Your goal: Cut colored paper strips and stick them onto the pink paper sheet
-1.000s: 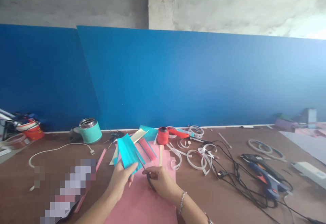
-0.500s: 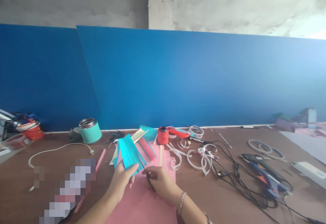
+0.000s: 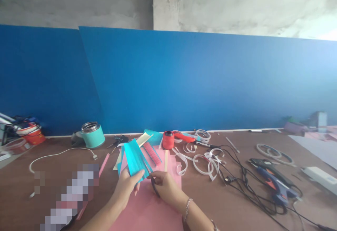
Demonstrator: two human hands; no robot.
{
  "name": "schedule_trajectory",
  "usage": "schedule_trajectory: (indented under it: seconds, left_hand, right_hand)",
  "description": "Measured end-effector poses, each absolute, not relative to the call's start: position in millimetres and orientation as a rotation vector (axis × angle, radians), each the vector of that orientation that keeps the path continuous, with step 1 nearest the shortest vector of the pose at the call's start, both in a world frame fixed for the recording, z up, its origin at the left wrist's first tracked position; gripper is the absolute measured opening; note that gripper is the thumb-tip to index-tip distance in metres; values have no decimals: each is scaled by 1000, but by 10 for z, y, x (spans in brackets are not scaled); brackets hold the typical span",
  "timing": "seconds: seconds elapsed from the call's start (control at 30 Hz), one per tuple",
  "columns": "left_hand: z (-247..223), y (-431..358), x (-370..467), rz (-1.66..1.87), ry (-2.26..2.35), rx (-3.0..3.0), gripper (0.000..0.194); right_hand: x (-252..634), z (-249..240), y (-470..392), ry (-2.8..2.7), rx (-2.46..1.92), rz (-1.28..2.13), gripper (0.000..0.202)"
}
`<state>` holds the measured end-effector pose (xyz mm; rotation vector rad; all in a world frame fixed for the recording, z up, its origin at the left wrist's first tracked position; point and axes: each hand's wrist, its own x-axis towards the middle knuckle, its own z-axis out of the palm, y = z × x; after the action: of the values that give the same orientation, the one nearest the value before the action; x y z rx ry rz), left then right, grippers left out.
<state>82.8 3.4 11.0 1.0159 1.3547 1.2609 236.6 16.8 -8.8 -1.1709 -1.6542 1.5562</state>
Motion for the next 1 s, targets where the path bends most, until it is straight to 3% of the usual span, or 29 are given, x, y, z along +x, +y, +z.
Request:
schedule_trajectory:
  seconds: [1.0]
  left_hand:
    - [122, 37, 845, 1184, 1397, 1061, 16]
  right_hand:
    - [2330, -121, 195, -1615, -1240, 1507, 25]
